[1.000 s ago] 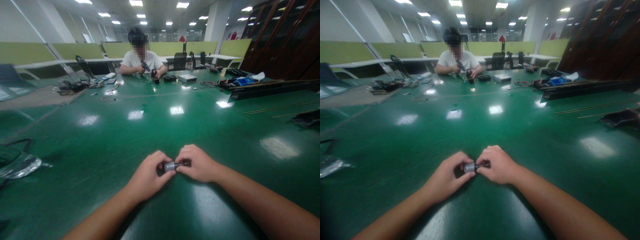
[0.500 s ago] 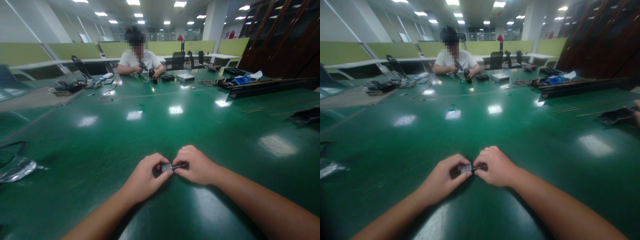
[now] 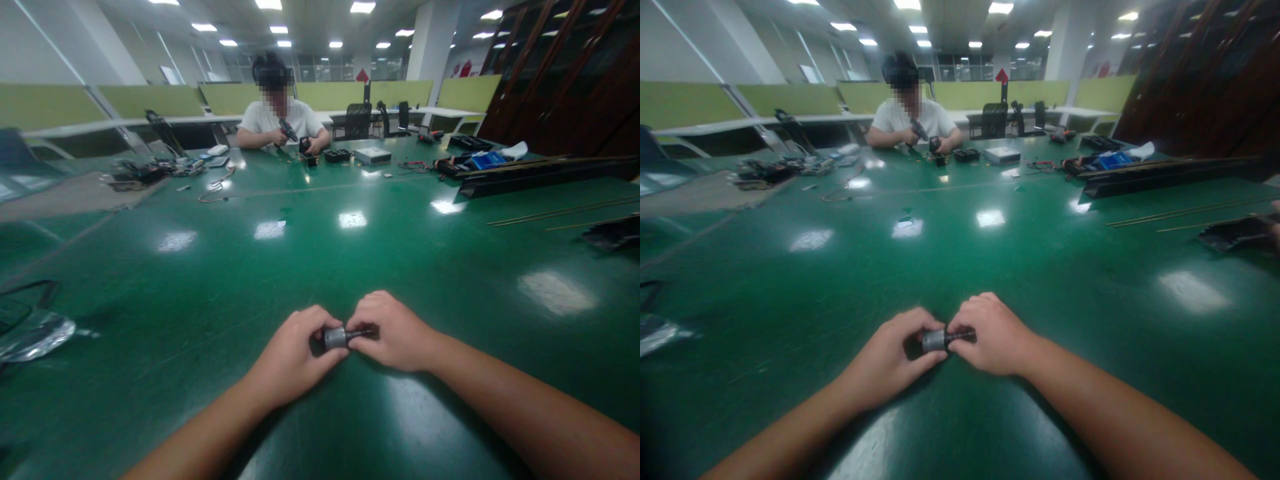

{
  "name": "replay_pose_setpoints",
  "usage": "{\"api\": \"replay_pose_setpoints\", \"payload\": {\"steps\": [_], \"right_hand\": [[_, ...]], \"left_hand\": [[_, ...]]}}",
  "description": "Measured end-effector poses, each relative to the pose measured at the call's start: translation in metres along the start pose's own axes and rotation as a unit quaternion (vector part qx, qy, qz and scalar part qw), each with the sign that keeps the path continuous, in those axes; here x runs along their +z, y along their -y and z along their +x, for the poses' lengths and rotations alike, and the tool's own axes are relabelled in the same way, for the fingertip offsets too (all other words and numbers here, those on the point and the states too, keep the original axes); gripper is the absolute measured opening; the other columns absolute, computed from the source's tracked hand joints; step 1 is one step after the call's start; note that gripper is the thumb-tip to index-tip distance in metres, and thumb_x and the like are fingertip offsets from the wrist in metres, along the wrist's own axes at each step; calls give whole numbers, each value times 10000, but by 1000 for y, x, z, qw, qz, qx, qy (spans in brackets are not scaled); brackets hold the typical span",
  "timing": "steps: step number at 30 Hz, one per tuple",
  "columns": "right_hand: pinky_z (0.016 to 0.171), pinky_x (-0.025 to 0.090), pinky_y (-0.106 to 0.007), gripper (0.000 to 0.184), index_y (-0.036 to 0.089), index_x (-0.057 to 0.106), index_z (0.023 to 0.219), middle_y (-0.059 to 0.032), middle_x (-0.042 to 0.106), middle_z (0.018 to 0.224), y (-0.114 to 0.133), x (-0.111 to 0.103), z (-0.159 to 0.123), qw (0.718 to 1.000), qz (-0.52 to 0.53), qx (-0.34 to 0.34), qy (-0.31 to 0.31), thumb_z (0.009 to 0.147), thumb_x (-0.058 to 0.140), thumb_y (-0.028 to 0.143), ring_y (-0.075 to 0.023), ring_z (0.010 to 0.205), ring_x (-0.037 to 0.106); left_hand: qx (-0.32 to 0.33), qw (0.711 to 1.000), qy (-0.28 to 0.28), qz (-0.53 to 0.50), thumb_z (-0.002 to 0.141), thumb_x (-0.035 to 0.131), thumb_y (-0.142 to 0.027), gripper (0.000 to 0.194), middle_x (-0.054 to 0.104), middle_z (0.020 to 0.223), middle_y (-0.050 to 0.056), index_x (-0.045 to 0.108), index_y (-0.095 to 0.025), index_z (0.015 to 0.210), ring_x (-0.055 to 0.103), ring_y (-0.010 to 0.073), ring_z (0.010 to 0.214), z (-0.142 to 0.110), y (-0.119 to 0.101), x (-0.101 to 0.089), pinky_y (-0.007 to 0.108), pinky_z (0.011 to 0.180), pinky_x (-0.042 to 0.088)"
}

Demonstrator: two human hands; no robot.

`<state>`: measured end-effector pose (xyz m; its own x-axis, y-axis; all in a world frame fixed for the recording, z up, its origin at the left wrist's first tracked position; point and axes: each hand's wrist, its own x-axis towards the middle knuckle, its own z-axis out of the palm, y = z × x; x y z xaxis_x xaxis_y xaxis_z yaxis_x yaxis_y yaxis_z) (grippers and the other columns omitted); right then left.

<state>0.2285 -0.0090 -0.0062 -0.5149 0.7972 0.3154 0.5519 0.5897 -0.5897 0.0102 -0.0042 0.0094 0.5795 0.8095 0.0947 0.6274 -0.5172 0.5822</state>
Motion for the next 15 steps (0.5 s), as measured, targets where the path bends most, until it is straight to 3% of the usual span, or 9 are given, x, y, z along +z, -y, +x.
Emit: {"api": "replay_pose_setpoints", "payload": {"steps": [15], "right_hand": [[832,401,-341,74,199,715,870,-15,709,825,0,-2,0,1000,-4,-3,11,805,725,234,-181,826,614]], "left_hand": [[-15,1000,0,-1,789,739,-277,188,647,884,8,661,-209,946,588,193,828,-1,-2,-1,305,756,404]]}}
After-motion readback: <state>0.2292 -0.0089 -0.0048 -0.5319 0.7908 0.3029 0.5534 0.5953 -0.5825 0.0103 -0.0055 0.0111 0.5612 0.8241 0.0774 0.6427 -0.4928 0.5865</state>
